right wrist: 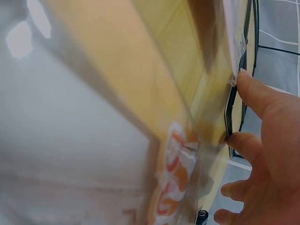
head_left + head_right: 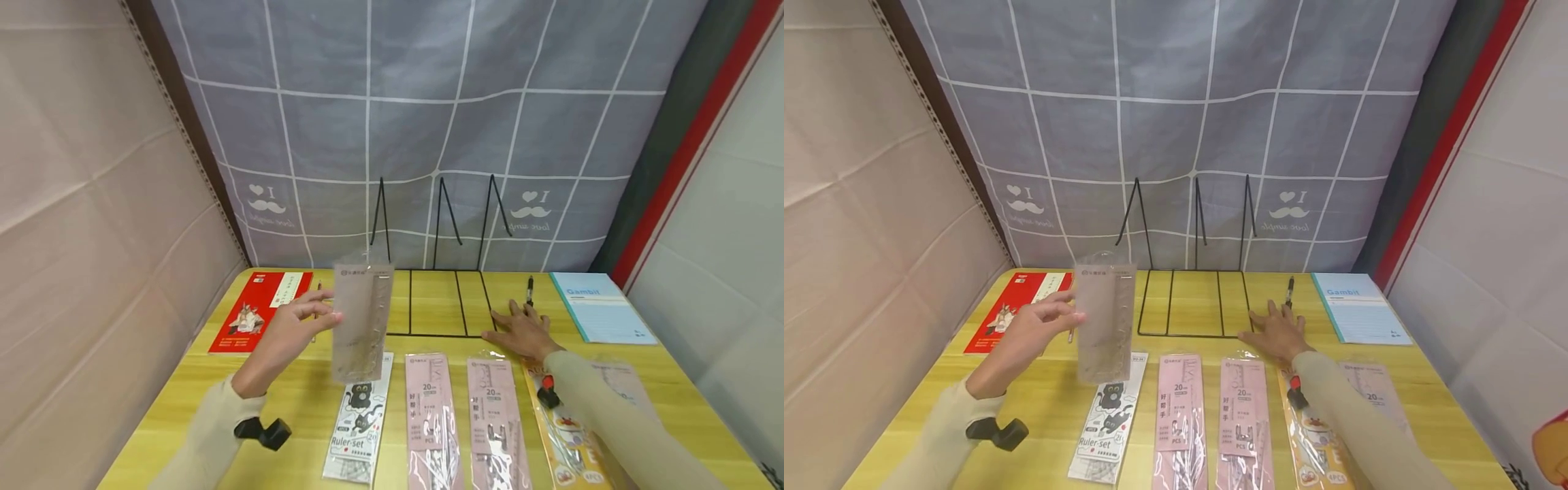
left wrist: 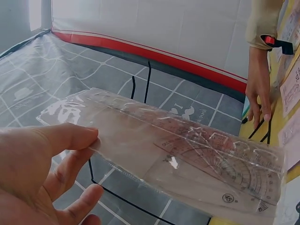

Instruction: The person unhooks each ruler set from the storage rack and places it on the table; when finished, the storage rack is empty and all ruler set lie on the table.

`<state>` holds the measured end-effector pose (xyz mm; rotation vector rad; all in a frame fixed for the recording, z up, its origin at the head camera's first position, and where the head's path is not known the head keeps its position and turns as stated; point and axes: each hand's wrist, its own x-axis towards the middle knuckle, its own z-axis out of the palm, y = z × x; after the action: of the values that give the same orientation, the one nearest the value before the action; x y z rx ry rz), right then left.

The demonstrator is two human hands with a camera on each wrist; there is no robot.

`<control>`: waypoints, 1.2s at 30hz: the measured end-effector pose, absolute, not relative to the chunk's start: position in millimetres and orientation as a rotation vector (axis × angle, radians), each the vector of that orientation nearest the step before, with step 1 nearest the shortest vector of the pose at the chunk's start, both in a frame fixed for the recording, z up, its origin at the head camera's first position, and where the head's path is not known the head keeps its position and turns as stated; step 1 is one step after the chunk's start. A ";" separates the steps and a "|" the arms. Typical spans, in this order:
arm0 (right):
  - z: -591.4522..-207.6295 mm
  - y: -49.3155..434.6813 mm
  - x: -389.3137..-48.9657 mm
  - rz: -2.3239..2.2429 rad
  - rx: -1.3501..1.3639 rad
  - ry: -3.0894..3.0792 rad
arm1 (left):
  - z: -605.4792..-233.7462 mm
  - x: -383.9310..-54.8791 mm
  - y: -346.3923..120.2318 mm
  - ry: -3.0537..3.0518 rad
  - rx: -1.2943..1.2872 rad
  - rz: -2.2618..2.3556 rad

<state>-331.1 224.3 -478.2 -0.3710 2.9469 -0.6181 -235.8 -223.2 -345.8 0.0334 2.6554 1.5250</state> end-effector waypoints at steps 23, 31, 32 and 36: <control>-477.4 226.1 -334.0 -0.611 -0.375 2.938 | -402.2 -159.6 -325.5 2.411 -0.256 1.375; -476.1 224.8 -333.5 -0.638 -0.373 2.928 | -436.2 -163.1 -324.4 2.607 -0.177 1.248; -476.3 224.8 -333.3 -0.639 -0.373 2.927 | -438.3 -163.1 -323.2 2.629 -0.179 1.233; -477.0 225.0 -333.5 -0.635 -0.376 2.926 | -446.0 -163.2 -318.9 2.742 -0.150 1.168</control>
<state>-333.5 225.0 -477.0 -0.3759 2.9263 -0.6353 -163.2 -318.9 -446.0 -0.1496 2.7417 1.1684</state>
